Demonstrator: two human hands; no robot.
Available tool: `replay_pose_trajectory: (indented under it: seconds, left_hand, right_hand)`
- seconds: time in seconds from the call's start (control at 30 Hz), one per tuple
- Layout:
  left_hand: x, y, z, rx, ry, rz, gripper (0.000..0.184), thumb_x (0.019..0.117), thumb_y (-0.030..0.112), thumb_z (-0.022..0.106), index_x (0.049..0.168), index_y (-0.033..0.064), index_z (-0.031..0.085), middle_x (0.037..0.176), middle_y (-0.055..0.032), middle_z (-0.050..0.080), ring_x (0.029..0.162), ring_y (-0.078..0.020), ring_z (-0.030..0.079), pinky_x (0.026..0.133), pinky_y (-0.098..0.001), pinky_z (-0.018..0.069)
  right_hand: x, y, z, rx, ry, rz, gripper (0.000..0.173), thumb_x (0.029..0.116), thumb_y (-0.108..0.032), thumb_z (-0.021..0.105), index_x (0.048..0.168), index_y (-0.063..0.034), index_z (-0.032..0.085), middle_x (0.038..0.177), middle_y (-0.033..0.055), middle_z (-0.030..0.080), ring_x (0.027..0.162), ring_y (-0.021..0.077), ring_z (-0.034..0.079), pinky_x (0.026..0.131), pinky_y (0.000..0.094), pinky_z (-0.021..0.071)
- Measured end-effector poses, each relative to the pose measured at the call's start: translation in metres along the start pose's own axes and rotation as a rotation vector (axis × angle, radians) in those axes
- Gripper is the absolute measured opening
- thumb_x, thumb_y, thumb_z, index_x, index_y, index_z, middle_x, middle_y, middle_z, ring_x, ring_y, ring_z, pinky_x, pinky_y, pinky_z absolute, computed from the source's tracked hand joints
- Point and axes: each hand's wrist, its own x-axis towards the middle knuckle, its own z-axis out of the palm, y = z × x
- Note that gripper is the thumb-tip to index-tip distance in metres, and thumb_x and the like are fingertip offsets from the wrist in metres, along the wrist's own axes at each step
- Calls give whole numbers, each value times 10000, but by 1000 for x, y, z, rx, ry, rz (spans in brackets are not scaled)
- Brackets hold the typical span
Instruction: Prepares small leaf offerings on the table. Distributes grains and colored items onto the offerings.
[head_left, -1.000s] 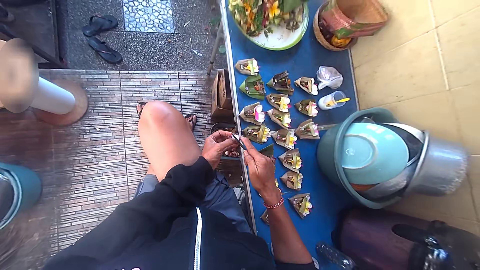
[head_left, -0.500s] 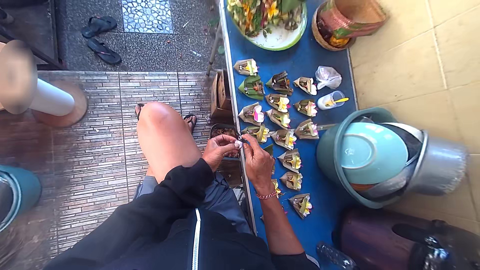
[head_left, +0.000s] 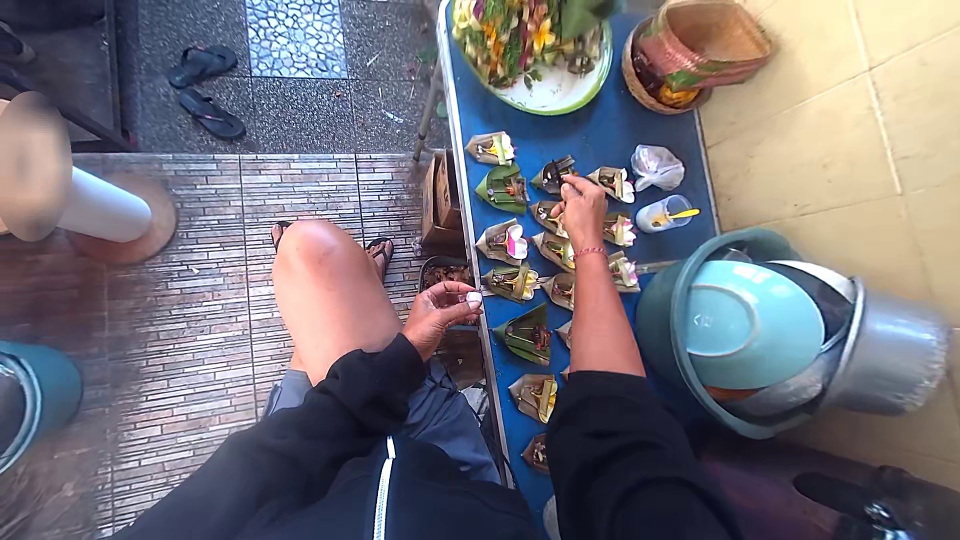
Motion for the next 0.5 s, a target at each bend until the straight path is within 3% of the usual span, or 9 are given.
replay_pose_trajectory:
  seconds: [0.1,0.17,0.3,0.4,0.5]
  left_hand:
    - [1,1,1,18,19,3,231,873,-167,654,1069,-47,637,924,-108,694,793,-163,700,795,-298,606]
    - [1,2,2,27,26,-5,212,878,-164,655,1055,-49,643,912,-106,700,789,-156,702,790,-288,604]
    - [2,2,1,28,22,-5,184,881,-157,658,1033,-54,656,887,-105,711,778,-152,705,795,-289,605]
    - [2,1,0,16,20,5,195,875,-170,650,1028,-49,652,893,-103,709,783,-157,706,802,-295,605]
    - [2,1,0,28,29,17,190,881,-159,640,1037,-53,651,899,-106,681,786,-166,692,805,-301,601]
  right_hand:
    - [18,2,8,-26,-45,49,395,1102,-190,394,1401,-54,613,991,203,698,745,245,646,751,431,535]
    - [24,5,12,-45,-54,64,401,1106,-191,383,1410,-58,607,988,205,691,741,251,629,746,436,519]
    - [31,11,13,-27,-70,58,420,1095,-164,381,1483,-52,497,1152,236,652,737,256,639,705,435,539]
    - [30,10,13,30,-53,71,370,1094,-152,387,1440,-41,456,1113,207,633,706,225,631,660,400,539]
    - [30,9,13,32,-67,92,355,1099,-170,377,1414,-52,488,991,175,644,656,207,591,617,377,501]
